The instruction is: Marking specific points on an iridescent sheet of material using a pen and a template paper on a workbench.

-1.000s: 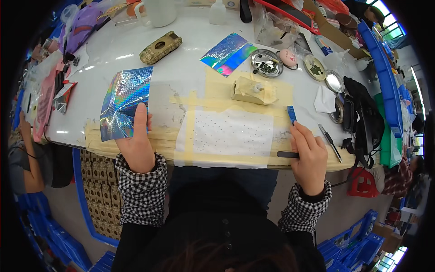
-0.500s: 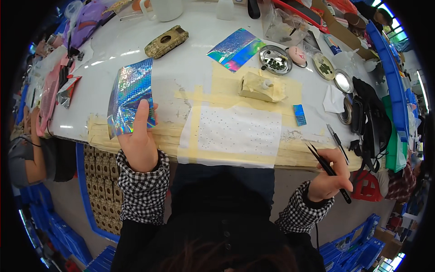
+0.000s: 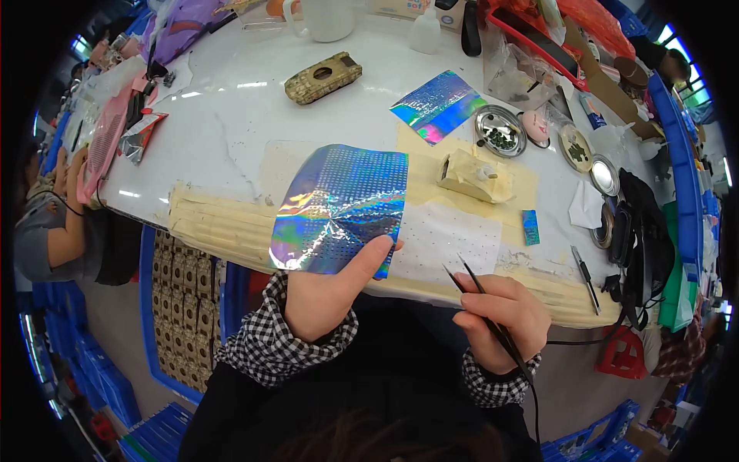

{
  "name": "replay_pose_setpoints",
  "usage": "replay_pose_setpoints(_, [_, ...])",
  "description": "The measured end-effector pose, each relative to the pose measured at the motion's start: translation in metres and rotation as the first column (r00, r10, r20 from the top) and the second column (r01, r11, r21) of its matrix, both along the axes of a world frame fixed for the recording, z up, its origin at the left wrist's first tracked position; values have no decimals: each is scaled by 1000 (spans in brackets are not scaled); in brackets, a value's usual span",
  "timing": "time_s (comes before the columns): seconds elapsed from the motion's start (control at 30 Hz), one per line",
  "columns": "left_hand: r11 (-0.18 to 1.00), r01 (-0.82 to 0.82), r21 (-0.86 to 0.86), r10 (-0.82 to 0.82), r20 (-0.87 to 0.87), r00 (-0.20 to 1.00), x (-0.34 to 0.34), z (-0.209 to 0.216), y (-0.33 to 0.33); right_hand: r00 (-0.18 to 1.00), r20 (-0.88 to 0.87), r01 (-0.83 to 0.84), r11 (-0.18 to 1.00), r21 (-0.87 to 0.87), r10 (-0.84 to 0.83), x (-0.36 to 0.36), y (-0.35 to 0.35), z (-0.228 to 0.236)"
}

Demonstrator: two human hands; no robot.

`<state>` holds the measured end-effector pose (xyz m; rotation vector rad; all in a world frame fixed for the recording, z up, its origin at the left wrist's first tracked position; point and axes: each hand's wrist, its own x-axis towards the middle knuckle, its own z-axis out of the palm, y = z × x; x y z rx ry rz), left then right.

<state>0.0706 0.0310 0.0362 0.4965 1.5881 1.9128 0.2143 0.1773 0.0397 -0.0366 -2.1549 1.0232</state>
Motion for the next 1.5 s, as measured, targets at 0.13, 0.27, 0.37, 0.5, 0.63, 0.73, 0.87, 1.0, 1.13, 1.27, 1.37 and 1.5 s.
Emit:
replay_pose_setpoints(0.13, [998, 29, 52, -30, 31, 999, 8, -1, 5, 999, -16, -35, 999, 37, 36, -10, -8, -2])
replay_pose_setpoints(0.27, [994, 91, 62, -92, 25, 995, 14, -4, 3, 998, 8, -57, 997, 58, 57, -11, -11, -3])
replay_pose_setpoints(0.37, [991, 132, 32, -133, 33, 991, 13, -4, 0, 999, -11, -38, 999, 29, 38, -13, -16, -8])
replay_pose_setpoints(0.5, [993, 106, 52, -109, 52, 993, 17, -7, 1, 1000, 0, -18, 1000, 3, 18, -12, -19, -8])
replay_pose_setpoints(0.63, [992, 95, 79, -91, -52, 994, 16, -12, 5, 1000, 1, -6, 1000, 17, 6, -11, -20, -10])
replay_pose_setpoints(0.73, [996, 66, 55, -64, -36, 997, 19, -14, 5, 1000, -17, -16, 1000, 3, 16, -12, -21, -14])
replay_pose_setpoints(0.87, [1000, 5, 18, -4, -29, 1000, 21, -11, 7, 999, -38, 4, 1000, -24, -5, -15, -24, -15])
replay_pose_setpoints(1.0, [998, 2, 68, 0, -30, 1000, 18, -10, 11, 994, -104, 19, 998, -52, -24, -21, -24, -24])
replay_pose_setpoints(1.13, [993, 16, 121, -12, -37, 999, 17, -13, 9, 992, -128, 13, 996, 87, -2, -28, -21, -18])
replay_pose_setpoints(1.27, [998, 20, 67, -21, 12, 1000, 17, -13, 7, 993, -119, -14, 998, 53, 20, -31, -23, -20])
replay_pose_setpoints(1.37, [999, 15, 43, -17, 36, 999, 18, -9, 7, 992, -124, 7, 1000, 21, -4, -30, -25, -20])
replay_pose_setpoints(1.5, [999, 18, 39, -19, 16, 1000, 17, -11, 7, 993, -115, 11, 1000, -24, -14, -30, -27, -19])
